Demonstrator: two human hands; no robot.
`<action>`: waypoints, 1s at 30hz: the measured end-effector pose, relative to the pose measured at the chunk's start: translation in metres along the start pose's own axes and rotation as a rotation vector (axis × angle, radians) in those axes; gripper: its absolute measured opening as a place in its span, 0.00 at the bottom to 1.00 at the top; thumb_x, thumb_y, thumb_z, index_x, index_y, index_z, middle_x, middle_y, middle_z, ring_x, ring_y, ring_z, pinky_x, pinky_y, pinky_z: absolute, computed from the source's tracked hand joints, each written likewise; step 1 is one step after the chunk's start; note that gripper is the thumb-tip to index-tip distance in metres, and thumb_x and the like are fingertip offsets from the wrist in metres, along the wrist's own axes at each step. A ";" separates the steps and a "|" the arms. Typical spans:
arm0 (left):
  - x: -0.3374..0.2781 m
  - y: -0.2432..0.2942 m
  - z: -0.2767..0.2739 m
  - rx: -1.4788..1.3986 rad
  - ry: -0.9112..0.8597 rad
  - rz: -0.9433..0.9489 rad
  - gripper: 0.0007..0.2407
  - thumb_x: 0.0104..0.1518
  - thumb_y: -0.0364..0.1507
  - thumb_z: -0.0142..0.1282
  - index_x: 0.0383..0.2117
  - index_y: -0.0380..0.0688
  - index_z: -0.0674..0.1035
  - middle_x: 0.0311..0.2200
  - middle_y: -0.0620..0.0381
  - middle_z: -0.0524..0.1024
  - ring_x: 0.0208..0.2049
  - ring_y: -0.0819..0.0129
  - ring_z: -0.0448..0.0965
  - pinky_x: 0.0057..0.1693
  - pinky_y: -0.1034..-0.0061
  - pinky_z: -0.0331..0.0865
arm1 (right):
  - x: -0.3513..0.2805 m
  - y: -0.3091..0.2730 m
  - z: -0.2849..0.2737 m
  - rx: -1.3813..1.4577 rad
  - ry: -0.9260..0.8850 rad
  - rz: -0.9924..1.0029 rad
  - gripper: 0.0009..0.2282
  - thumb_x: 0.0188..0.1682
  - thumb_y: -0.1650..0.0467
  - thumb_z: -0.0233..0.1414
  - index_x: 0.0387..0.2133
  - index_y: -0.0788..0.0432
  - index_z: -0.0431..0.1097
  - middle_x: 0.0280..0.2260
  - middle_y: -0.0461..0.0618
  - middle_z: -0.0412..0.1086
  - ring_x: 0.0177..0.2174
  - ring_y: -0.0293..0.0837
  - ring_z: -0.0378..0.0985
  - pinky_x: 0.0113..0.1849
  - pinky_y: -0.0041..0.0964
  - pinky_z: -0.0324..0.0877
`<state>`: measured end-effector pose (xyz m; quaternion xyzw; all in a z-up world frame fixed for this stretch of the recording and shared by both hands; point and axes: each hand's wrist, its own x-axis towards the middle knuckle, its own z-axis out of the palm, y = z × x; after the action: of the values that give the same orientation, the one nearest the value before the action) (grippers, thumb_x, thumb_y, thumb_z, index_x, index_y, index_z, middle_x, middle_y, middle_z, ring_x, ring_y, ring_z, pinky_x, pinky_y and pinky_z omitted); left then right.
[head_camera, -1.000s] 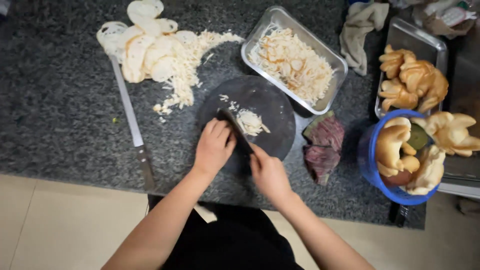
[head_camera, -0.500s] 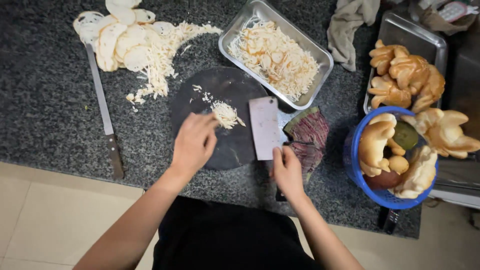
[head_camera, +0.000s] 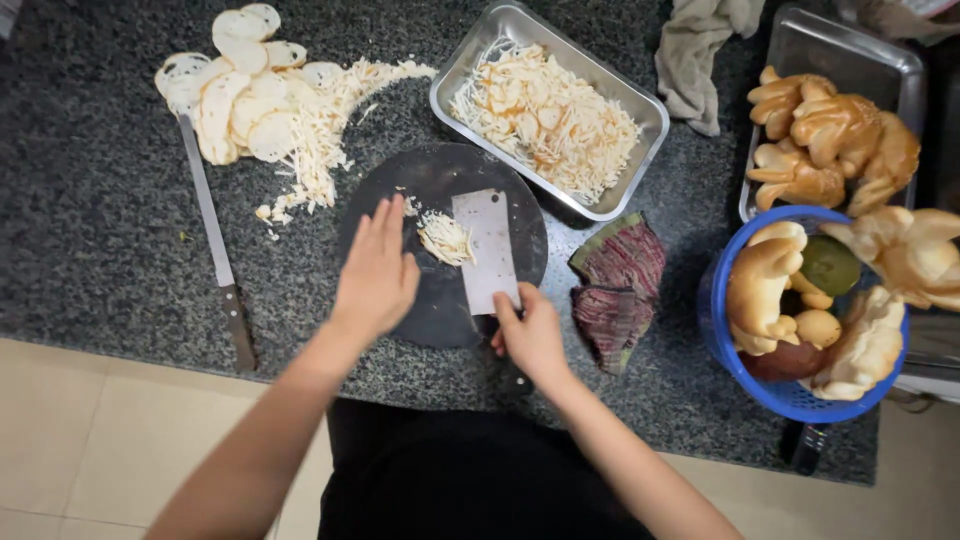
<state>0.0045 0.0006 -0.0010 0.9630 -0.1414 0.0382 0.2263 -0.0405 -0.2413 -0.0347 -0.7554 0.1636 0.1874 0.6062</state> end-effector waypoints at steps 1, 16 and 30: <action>-0.001 0.006 0.005 0.005 -0.003 0.005 0.30 0.60 0.28 0.43 0.68 0.25 0.51 0.69 0.33 0.54 0.71 0.43 0.53 0.74 0.56 0.45 | 0.000 -0.005 0.007 0.007 0.001 0.000 0.10 0.54 0.67 0.52 0.39 0.66 0.69 0.18 0.50 0.70 0.12 0.37 0.72 0.15 0.34 0.67; -0.005 0.030 0.031 -0.199 0.092 -0.161 0.37 0.66 0.41 0.44 0.68 0.20 0.41 0.72 0.27 0.44 0.74 0.35 0.40 0.75 0.50 0.33 | -0.003 -0.025 0.062 0.238 -0.228 0.002 0.09 0.57 0.68 0.47 0.34 0.65 0.66 0.22 0.48 0.73 0.16 0.39 0.76 0.18 0.33 0.71; 0.155 0.121 0.049 -0.530 -0.052 0.098 0.37 0.67 0.40 0.46 0.70 0.26 0.39 0.72 0.27 0.42 0.75 0.36 0.37 0.74 0.47 0.29 | 0.029 -0.091 -0.072 0.349 0.201 -0.118 0.07 0.56 0.70 0.52 0.36 0.64 0.72 0.21 0.46 0.71 0.18 0.36 0.72 0.21 0.33 0.67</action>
<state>0.1185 -0.1650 0.0280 0.8629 -0.1986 -0.0141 0.4645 0.0337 -0.2928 0.0429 -0.6621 0.2088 0.0441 0.7184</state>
